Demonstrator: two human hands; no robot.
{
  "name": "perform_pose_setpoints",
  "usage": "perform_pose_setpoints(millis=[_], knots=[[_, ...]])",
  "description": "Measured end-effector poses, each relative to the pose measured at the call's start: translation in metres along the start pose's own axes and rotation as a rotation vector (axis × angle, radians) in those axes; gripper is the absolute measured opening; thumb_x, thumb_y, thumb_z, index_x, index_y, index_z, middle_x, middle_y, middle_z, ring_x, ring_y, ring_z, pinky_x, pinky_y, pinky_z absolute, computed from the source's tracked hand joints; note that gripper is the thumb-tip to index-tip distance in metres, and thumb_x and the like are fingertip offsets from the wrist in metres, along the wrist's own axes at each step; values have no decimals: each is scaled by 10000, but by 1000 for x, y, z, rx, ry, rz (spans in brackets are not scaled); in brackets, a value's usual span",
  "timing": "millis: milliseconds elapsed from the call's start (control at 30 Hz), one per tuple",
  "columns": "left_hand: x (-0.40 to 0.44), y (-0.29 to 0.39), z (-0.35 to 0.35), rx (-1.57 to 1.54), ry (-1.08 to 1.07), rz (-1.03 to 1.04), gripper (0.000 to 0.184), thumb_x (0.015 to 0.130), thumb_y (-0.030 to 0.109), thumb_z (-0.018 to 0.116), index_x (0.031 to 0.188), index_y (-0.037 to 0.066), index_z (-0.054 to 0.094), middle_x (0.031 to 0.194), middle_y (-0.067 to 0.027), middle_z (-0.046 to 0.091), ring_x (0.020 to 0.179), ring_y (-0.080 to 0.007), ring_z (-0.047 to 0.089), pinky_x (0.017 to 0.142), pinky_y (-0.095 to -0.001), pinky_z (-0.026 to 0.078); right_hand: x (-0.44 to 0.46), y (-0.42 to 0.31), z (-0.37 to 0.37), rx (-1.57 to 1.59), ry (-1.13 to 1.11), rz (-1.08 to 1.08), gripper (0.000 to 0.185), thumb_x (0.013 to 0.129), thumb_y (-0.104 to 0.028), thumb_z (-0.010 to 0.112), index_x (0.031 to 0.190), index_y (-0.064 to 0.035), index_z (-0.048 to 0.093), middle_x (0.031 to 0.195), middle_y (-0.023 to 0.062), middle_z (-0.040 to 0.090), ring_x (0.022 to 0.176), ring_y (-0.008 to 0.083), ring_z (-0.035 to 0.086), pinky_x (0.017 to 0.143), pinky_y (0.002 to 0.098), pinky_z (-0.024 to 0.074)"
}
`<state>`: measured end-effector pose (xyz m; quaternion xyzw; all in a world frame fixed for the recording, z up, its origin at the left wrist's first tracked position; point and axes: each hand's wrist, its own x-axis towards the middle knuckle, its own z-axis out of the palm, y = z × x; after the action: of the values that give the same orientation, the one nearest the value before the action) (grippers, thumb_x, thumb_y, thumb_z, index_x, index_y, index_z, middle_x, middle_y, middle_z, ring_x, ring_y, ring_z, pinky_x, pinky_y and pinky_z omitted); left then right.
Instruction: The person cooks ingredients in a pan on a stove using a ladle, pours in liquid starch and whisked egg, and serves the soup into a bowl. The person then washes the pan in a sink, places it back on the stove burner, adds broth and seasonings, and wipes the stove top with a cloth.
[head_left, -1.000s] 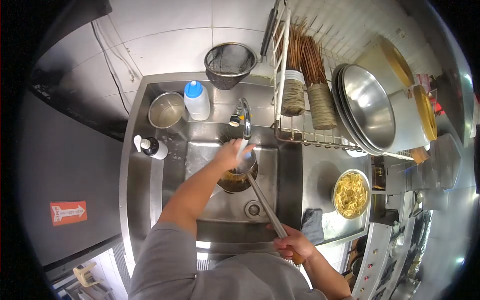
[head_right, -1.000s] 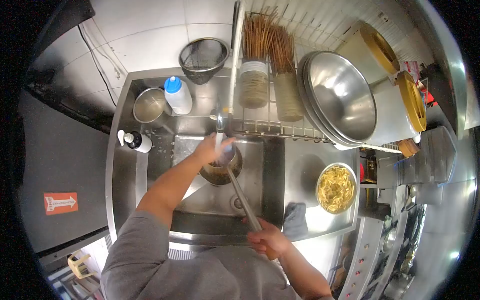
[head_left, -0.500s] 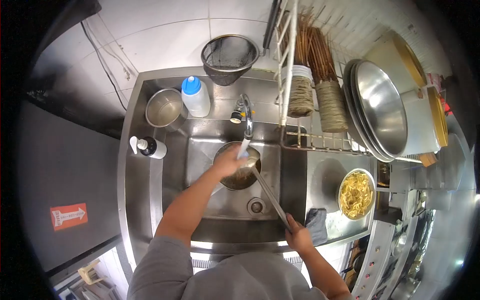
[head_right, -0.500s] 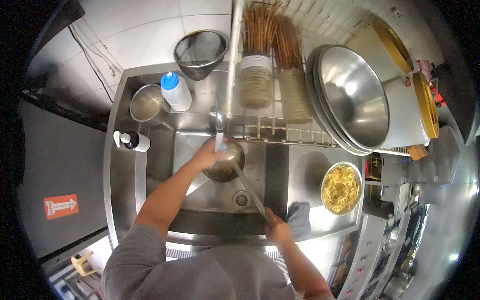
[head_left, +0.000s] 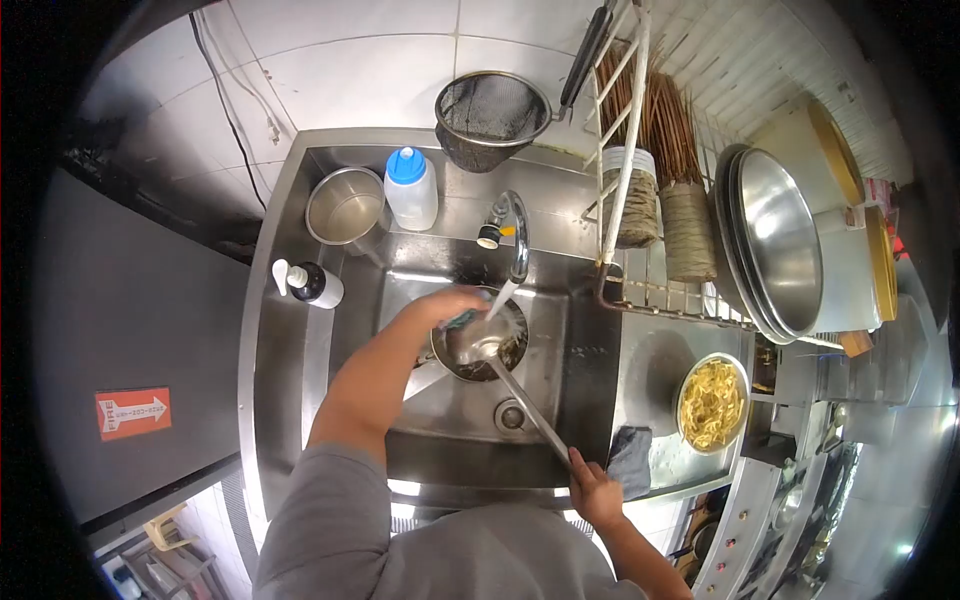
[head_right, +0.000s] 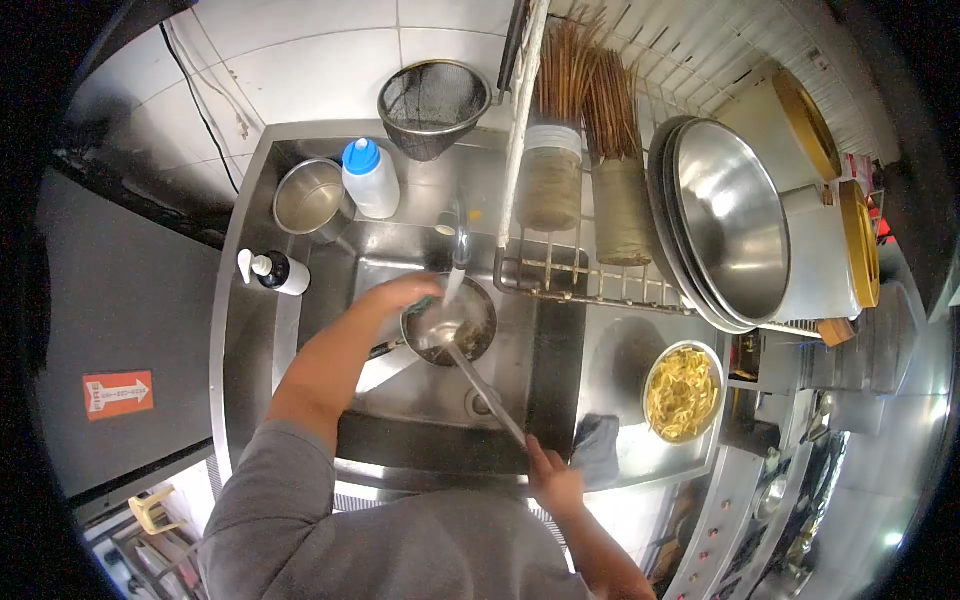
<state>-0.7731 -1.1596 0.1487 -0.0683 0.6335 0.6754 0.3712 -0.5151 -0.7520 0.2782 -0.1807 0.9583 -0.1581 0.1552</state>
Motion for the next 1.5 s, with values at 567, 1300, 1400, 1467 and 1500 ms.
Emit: perform_pose_setpoints(millis=[567, 1300, 1400, 1467, 1500], knots=[[-80, -276, -37, 1372, 19, -472, 419, 850, 152, 633, 1252, 44, 682, 1270, -223, 659, 1259, -361, 593, 1005, -439, 519, 31, 50, -5, 280, 479, 161, 669, 878, -31, 660, 1506, -32, 428, 922, 137, 683, 764, 191, 631, 723, 338, 519], [-54, -228, 110, 603, -228, -235, 727, 890, 471, 677, 1500, 135, 468, 1462, -171, 546, 1277, -331, 559, 1086, -412, 421, 129, 58, 146, 591, -252, 511, 632, 924, -300, 698, 1450, -38, 464, 1429, 193, 508, 1285, 352, 529, 1107, 438, 410], [-72, -164, 146, 209, -231, -103, 773, 903, 522, 686, 1539, 182, 409, 1437, -175, 550, 1224, -328, 568, 1062, -427, 426, 164, -7, 124, 1078, -566, 924, 509, 979, -401, 610, 1354, -63, 547, 1237, 158, 634, 1085, 327, 650, 923, 433, 543], [-85, -153, 151, -105, -196, 16, 773, 900, 503, 701, 1527, 150, 420, 1425, -172, 548, 1227, -305, 557, 1068, -416, 416, 174, -15, 130, 1345, -683, 954, 441, 988, -404, 596, 1292, -85, 580, 1131, 128, 665, 975, 304, 675, 808, 400, 557], [-94, -145, 151, -160, -146, -86, 740, 896, 478, 716, 1484, 114, 452, 1373, -163, 567, 1221, -277, 549, 1059, -404, 419, 177, -17, 133, 1611, -793, 980, 382, 997, -407, 582, 1230, -106, 613, 1024, 99, 695, 865, 281, 700, 692, 367, 570]])
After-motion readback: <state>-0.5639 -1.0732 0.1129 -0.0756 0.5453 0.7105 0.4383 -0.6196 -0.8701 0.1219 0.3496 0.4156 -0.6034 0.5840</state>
